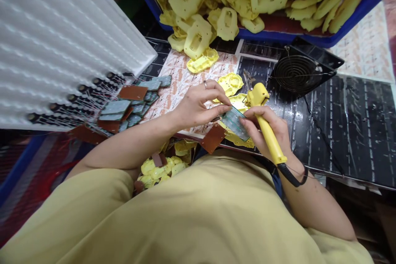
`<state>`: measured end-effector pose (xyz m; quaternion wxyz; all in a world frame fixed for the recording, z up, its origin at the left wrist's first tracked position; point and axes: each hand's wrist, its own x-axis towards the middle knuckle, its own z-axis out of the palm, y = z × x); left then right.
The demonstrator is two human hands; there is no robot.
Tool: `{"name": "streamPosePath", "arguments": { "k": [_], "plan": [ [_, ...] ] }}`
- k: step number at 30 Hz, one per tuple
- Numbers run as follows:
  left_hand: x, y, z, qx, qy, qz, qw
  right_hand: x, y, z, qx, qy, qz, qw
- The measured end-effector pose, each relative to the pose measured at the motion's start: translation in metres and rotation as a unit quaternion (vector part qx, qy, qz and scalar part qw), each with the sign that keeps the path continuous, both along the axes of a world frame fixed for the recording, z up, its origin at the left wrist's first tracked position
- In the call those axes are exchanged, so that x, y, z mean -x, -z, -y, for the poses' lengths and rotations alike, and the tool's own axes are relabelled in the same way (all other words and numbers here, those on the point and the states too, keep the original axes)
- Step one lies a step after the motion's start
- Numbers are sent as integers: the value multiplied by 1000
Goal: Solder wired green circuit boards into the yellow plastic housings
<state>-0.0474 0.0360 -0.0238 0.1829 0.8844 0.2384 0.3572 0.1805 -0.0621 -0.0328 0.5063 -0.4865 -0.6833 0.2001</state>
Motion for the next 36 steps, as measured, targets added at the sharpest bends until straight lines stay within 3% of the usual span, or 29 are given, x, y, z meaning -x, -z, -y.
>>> {"name": "streamPosePath", "arguments": {
  "k": [4,9,12,15,18,20,21,22,24,26,27,28,31,33,36],
  "plan": [
    [4,2,0,-95,33,31,994,0,1,-2,10,0,-24,1000],
    [4,2,-3,-256,69,-73,961,1,1,-5,19,4,-32,999],
    [2,-3,-4,-296,74,-127,944,1,1,-4,15,4,-27,1000],
    [0,-5,-3,-274,73,-159,946,0,2,-5,13,4,-21,1000],
    [-1,0,2,-167,59,-123,976,0,3,-3,3,11,-3,1000],
    [-3,6,7,-29,36,-10,999,2,5,1,-20,20,28,999],
    [-4,8,8,66,21,66,995,4,5,3,-41,21,50,998],
    [-5,10,10,172,9,142,975,5,6,6,-66,17,75,995],
    [-5,9,8,378,-1,254,890,6,8,9,-116,-12,128,985],
    [-2,3,1,510,-3,281,813,1,11,6,-136,-47,168,975],
    [0,0,-5,538,-6,264,801,-5,13,0,-133,-52,179,974],
    [3,-4,-11,541,-9,233,808,-12,16,-9,-124,-51,186,973],
    [4,-7,-27,452,-4,81,888,-38,30,-45,-83,-36,213,973],
    [-3,-3,-31,358,-8,-24,934,-50,42,-65,-33,-52,254,965],
    [-22,11,-29,228,-39,-135,963,-57,53,-70,5,-53,312,949]
  ]
}}
